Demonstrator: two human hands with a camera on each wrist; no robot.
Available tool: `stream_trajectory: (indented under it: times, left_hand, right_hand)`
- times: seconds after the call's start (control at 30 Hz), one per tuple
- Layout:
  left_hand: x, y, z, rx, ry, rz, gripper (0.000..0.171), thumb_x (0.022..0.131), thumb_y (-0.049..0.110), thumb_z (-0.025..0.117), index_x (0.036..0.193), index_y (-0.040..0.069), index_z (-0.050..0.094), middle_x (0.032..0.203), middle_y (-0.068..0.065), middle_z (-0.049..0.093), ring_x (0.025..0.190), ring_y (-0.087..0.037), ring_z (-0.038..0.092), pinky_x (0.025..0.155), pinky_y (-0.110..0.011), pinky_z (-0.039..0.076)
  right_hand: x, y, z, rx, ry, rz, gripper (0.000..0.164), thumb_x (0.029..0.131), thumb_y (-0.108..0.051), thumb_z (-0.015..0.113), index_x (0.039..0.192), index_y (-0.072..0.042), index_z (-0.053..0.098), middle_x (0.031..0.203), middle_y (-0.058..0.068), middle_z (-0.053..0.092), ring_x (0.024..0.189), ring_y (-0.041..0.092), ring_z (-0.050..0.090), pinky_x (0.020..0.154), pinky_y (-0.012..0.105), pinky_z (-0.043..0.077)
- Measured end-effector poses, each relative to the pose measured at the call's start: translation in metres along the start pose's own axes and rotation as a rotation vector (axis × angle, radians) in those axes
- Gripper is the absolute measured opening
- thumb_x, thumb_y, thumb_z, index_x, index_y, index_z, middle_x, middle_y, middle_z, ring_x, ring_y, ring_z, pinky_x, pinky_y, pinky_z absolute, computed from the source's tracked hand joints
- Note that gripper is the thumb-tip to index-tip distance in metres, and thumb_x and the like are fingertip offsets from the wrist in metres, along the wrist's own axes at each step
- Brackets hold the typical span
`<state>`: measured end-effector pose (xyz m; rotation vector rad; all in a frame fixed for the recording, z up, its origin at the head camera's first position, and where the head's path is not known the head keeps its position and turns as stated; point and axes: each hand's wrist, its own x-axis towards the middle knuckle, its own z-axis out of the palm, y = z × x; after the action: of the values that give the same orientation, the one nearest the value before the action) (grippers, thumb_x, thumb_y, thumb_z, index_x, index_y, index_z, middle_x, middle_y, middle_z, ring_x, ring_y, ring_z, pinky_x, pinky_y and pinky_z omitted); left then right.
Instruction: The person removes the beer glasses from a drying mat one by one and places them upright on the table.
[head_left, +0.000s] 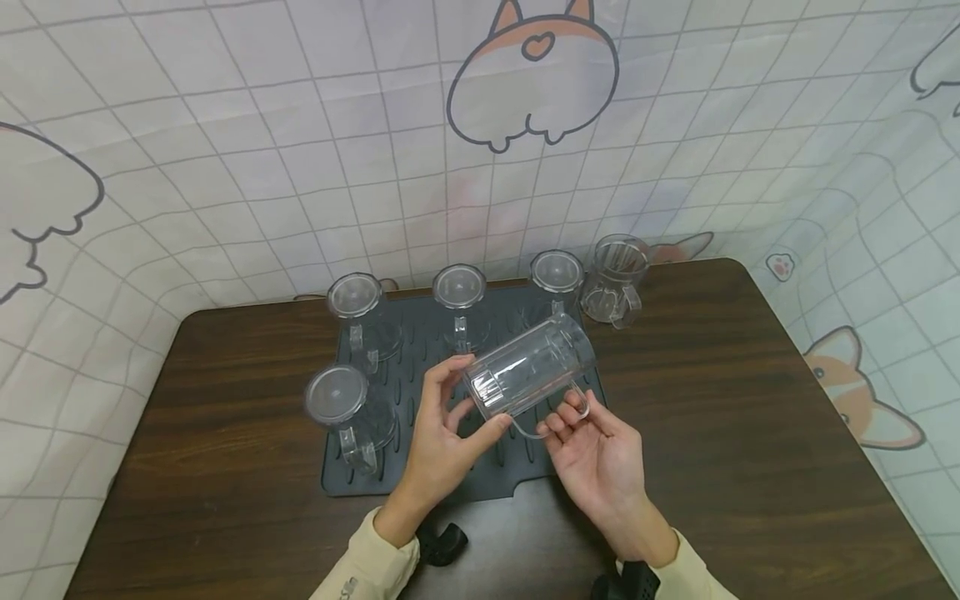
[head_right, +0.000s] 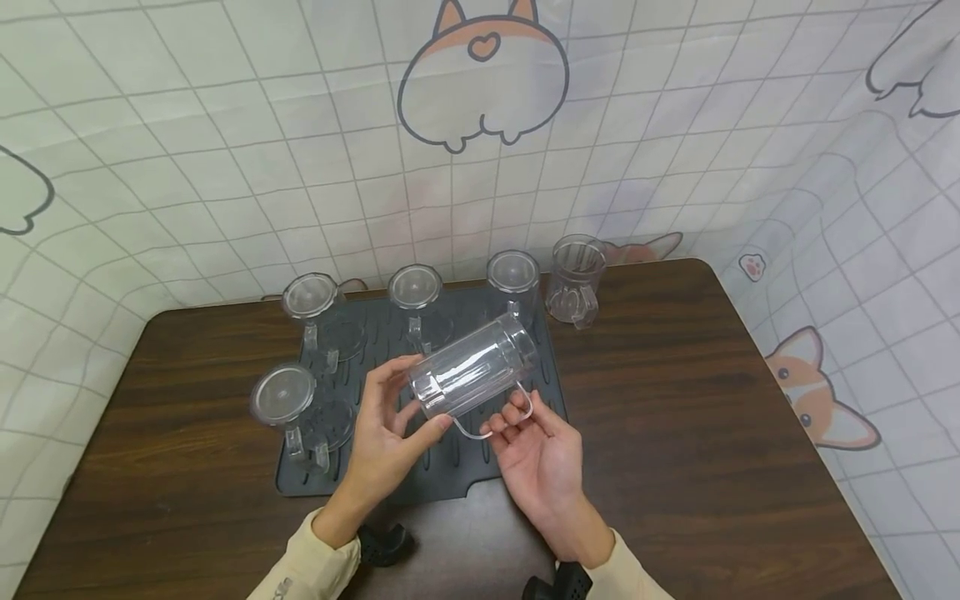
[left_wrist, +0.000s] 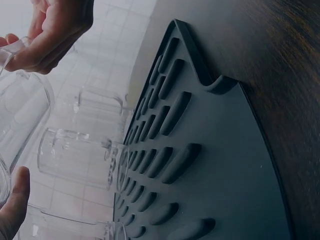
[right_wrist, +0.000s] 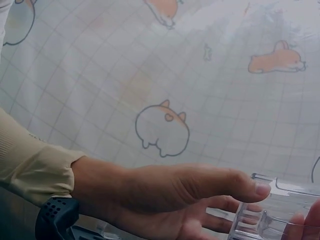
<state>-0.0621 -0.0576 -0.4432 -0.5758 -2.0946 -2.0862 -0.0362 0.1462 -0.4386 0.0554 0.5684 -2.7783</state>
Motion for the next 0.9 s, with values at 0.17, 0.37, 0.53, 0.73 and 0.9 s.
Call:
stream_trajectory:
  times: [0.17, 0.37, 0.53, 0.73, 0.9]
  left_hand:
    - [0.002, 0.003, -0.002, 0.007, -0.01, -0.021, 0.077, 0.086, -0.005, 0.078, 0.15, 0.008, 0.036, 0.155, -0.016, 0.037, 0.137, -0.012, 0.048, 0.101, -0.029, 0.059]
    - [0.003, 0.006, -0.004, 0.017, -0.018, -0.023, 0.077, 0.086, -0.003, 0.079, 0.151, 0.009, 0.037, 0.155, -0.015, 0.037, 0.139, -0.014, 0.047, 0.103, -0.026, 0.058]
    - [0.005, 0.009, -0.006, 0.034, -0.023, -0.021, 0.078, 0.085, -0.002, 0.08, 0.15, 0.01, 0.037, 0.155, -0.014, 0.039, 0.138, -0.015, 0.047, 0.103, -0.026, 0.057]
    - [0.007, 0.011, -0.01, 0.07, -0.028, 0.004, 0.082, 0.084, 0.0, 0.082, 0.151, 0.01, 0.036, 0.154, -0.012, 0.042, 0.142, -0.025, 0.047, 0.105, -0.027, 0.055]
    - [0.007, 0.013, -0.015, 0.082, -0.021, 0.068, 0.079, 0.085, -0.001, 0.079, 0.151, 0.006, 0.036, 0.155, -0.019, 0.04, 0.144, -0.039, 0.043, 0.107, -0.03, 0.055]
  right_hand:
    - [-0.001, 0.0, 0.002, 0.016, -0.01, 0.002, 0.037, 0.115, -0.031, 0.024, 0.099, -0.014, 0.052, 0.084, -0.004, 0.055, 0.082, 0.013, 0.054, 0.09, 0.026, 0.05]
    - [-0.001, 0.0, 0.004, 0.065, -0.037, 0.003, 0.037, 0.115, -0.03, 0.023, 0.099, -0.013, 0.052, 0.084, -0.002, 0.056, 0.082, 0.014, 0.055, 0.091, 0.028, 0.05]
    - [-0.001, 0.0, 0.006, 0.084, -0.061, 0.001, 0.038, 0.115, -0.029, 0.022, 0.1, -0.012, 0.052, 0.085, -0.001, 0.057, 0.082, 0.014, 0.056, 0.091, 0.028, 0.051]
    - [-0.002, -0.002, 0.008, 0.09, -0.098, -0.016, 0.04, 0.115, -0.029, 0.021, 0.1, -0.011, 0.054, 0.085, -0.001, 0.058, 0.082, 0.015, 0.056, 0.091, 0.029, 0.05]
    - [-0.003, -0.004, 0.01, 0.072, -0.128, -0.035, 0.042, 0.115, -0.029, 0.02, 0.1, -0.011, 0.054, 0.084, -0.001, 0.058, 0.082, 0.015, 0.056, 0.09, 0.029, 0.05]
